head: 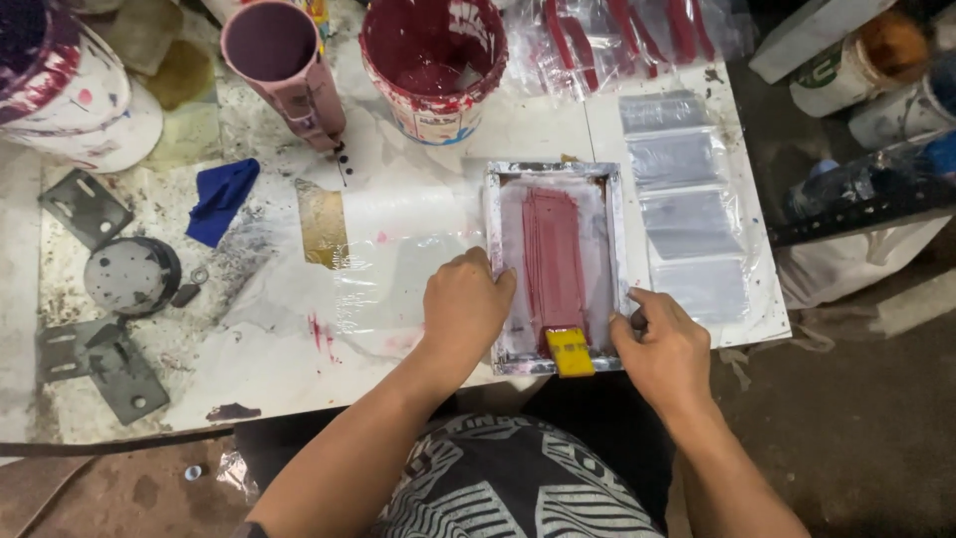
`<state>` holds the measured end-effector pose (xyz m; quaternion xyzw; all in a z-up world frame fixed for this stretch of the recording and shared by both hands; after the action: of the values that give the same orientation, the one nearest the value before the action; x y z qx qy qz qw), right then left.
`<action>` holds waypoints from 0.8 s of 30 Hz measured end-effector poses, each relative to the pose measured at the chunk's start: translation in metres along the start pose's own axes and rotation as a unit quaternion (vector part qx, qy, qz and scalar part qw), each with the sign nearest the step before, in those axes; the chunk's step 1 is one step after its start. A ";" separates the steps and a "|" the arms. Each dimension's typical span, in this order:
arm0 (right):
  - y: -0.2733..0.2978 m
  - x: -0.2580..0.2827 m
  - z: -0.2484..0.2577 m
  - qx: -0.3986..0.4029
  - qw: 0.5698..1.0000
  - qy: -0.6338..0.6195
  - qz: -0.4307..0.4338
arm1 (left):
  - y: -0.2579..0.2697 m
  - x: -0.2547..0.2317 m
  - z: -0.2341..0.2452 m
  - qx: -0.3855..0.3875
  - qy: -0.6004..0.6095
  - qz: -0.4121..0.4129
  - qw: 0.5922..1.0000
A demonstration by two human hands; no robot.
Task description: The person stirs a container of dark red paint with a stick, then pours the paint into a rectangular metal tray. They use a yellow squeegee to spread the paint evenly across the tray's surface, repeatedly smoothing and leveling the liquid.
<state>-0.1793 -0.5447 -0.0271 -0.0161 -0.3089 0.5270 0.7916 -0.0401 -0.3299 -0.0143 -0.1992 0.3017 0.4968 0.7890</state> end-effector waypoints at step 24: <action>0.038 0.006 0.019 0.055 0.977 -0.176 -0.110 | 0.027 0.019 0.011 -0.008 -0.095 0.068 0.993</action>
<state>-0.2191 -0.5282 -0.0218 0.1551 -0.4139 0.4472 0.7776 -0.0555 -0.2996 -0.0193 -0.1362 0.2347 0.5685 0.7767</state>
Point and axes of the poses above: each hand's wrist, its own y-axis away from the middle knuckle, its own z-axis out of the back of the hand, x = y × z, the point moved 2 cm from there along -y, towards the middle knuckle, and after that the axes turned 9 degrees about -z, right-handed, at the moved point
